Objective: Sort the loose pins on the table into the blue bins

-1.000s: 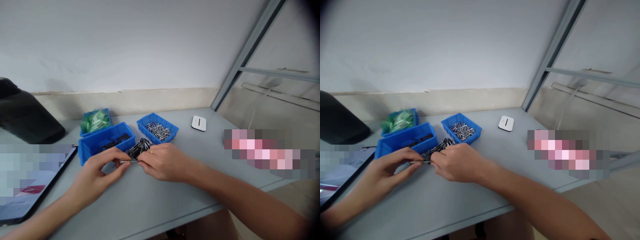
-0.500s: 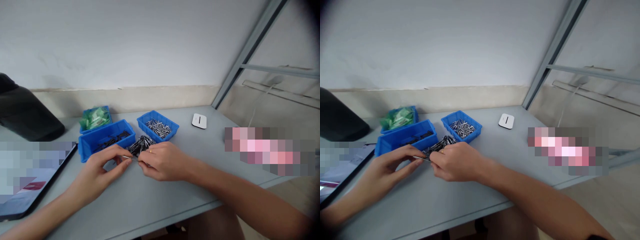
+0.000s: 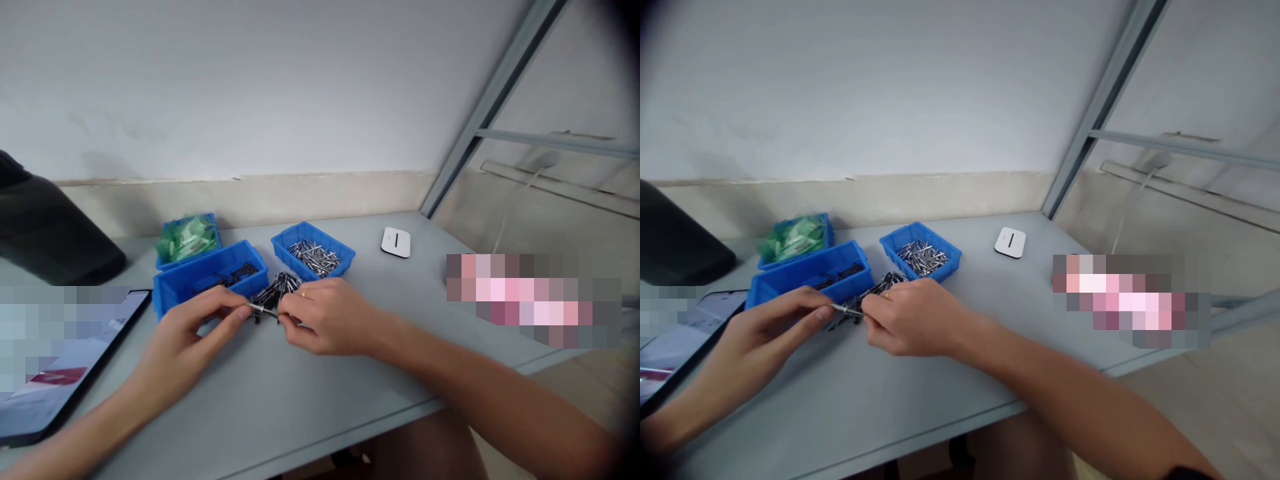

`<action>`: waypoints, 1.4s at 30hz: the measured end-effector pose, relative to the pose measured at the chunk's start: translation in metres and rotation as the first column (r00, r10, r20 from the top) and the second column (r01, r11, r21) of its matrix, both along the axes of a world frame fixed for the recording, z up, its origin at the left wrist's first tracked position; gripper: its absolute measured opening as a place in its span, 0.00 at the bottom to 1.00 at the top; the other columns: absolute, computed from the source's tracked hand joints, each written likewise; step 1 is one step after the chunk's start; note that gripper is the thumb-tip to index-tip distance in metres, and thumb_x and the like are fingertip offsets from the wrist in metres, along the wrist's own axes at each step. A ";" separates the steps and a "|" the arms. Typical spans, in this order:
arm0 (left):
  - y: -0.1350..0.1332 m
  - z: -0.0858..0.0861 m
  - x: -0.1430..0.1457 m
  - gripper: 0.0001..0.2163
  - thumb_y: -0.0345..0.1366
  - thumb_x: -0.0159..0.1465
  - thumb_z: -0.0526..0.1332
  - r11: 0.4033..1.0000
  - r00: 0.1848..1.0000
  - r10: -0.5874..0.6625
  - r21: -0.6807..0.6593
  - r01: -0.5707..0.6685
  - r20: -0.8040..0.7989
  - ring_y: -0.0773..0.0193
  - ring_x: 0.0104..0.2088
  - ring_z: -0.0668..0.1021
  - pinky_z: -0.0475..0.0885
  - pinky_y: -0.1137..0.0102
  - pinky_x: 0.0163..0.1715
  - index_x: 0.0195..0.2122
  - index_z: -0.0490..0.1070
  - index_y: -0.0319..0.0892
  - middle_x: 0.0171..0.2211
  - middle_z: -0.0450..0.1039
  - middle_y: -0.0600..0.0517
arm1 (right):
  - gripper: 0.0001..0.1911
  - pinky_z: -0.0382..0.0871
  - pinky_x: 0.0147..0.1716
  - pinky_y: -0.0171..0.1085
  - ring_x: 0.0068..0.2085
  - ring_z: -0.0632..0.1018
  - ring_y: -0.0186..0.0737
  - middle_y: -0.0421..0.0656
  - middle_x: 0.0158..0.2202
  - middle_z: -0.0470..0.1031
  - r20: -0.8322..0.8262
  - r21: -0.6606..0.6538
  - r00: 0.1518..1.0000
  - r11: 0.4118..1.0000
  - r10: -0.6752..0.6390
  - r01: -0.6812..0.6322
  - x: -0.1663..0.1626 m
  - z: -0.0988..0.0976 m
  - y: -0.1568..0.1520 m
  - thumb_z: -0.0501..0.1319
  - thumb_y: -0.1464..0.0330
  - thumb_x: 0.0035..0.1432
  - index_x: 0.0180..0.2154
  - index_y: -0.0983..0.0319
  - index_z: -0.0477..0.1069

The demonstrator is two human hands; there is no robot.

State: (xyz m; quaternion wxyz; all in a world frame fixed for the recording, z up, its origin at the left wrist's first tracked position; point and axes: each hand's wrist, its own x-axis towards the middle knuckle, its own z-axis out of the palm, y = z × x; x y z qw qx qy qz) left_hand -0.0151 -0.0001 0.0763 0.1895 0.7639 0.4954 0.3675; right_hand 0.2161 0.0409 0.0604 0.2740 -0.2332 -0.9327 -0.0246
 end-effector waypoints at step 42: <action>0.001 -0.014 0.000 0.10 0.38 0.70 0.56 0.940 0.937 -0.321 -0.172 0.296 -0.141 0.65 0.31 0.80 0.75 0.74 0.31 0.36 0.76 0.46 0.32 0.79 0.55 | 0.15 0.61 0.30 0.34 0.30 0.76 0.33 0.39 0.27 0.76 -0.060 0.138 0.995 0.988 0.082 -0.073 0.004 0.002 -0.001 0.48 0.68 0.72 0.38 0.63 0.70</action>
